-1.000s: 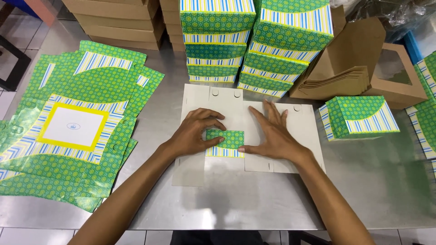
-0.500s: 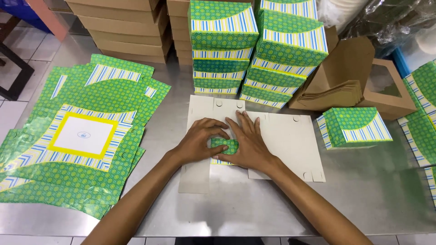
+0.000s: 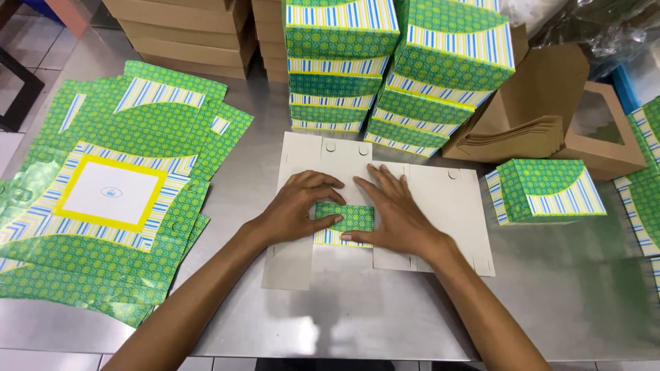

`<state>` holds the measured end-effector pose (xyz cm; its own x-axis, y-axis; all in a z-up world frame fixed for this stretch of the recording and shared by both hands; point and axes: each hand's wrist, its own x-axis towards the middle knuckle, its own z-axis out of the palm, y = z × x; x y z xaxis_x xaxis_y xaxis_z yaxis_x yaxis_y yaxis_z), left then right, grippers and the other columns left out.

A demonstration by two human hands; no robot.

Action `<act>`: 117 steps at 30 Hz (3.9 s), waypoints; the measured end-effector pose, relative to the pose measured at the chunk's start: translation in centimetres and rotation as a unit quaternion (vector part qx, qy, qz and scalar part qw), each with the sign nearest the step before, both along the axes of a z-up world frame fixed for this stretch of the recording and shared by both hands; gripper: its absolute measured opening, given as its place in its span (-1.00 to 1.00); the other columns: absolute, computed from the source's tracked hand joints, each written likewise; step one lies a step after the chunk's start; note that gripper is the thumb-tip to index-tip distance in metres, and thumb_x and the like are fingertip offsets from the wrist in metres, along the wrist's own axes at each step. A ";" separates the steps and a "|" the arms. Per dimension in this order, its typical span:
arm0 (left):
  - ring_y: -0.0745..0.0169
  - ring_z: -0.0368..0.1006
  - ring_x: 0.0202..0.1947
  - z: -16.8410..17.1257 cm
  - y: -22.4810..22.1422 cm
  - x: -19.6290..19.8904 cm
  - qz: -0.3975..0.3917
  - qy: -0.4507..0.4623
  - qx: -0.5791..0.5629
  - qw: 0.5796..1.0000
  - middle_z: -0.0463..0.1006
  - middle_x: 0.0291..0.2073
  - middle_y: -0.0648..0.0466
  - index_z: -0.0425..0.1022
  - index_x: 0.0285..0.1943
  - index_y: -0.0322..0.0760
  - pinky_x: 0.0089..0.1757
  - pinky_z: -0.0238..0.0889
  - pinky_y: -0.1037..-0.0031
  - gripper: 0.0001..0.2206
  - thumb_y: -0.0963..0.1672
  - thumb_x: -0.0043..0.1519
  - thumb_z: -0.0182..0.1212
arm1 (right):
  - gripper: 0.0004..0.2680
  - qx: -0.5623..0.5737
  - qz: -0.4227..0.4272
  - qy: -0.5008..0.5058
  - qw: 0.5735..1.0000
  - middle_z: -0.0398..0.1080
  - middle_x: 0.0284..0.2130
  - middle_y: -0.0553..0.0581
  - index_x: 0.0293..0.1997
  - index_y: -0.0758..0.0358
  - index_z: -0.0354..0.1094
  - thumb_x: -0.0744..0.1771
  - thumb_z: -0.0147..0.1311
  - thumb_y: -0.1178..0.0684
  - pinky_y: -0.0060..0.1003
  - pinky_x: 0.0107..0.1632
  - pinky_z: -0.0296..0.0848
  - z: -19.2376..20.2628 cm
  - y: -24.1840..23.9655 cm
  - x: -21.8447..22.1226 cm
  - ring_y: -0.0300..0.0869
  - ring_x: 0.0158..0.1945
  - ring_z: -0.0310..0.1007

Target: The person assembles small cardboard boxes by folding flaps and applying patterned paper to the exterior. They repeatedly fold the white cardboard, attach green and yellow patterned paper, and stack the finished boxes on the table.

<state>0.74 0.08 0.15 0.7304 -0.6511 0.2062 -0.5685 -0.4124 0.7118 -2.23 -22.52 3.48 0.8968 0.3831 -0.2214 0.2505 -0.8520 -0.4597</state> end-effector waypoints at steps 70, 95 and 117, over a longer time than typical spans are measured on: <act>-0.02 0.38 0.12 -0.5 -3.8 -6.0 -0.185 -0.086 -0.017 0.979 0.54 0.03 -0.06 0.59 0.03 -0.29 0.17 0.10 0.13 -0.50 0.08 0.04 0.46 | -0.63 0.092 -0.144 -0.193 0.966 0.06 0.11 0.22 0.27 -0.07 0.33 0.31 0.12 -0.14 0.16 0.35 -0.06 -7.0 -2.8 5.0 0.20 0.24 0.00; -0.24 0.16 0.38 0.2 -3.2 -4.7 -0.164 -0.095 0.007 0.982 0.33 0.31 -0.18 0.43 0.30 -0.22 0.36 -0.15 -0.13 -0.20 0.16 -0.10 0.53 | -0.86 0.255 -0.042 -0.204 0.944 0.50 -0.36 0.17 -0.25 0.22 0.36 0.27 0.30 0.14 -0.04 -0.01 0.41 -3.7 -4.8 3.6 0.05 -0.17 0.52; -0.10 0.18 0.36 -2.2 -3.7 -5.3 -0.094 -0.172 0.135 0.971 0.35 0.24 -0.11 0.32 0.37 -0.33 0.32 -0.10 -0.15 -0.29 0.19 0.20 0.18 | -0.80 0.157 -0.078 -0.142 0.974 0.38 -0.24 0.12 -0.13 0.07 0.53 0.23 0.38 -0.02 -0.04 0.12 0.29 -3.5 -6.7 4.0 0.03 -0.01 0.35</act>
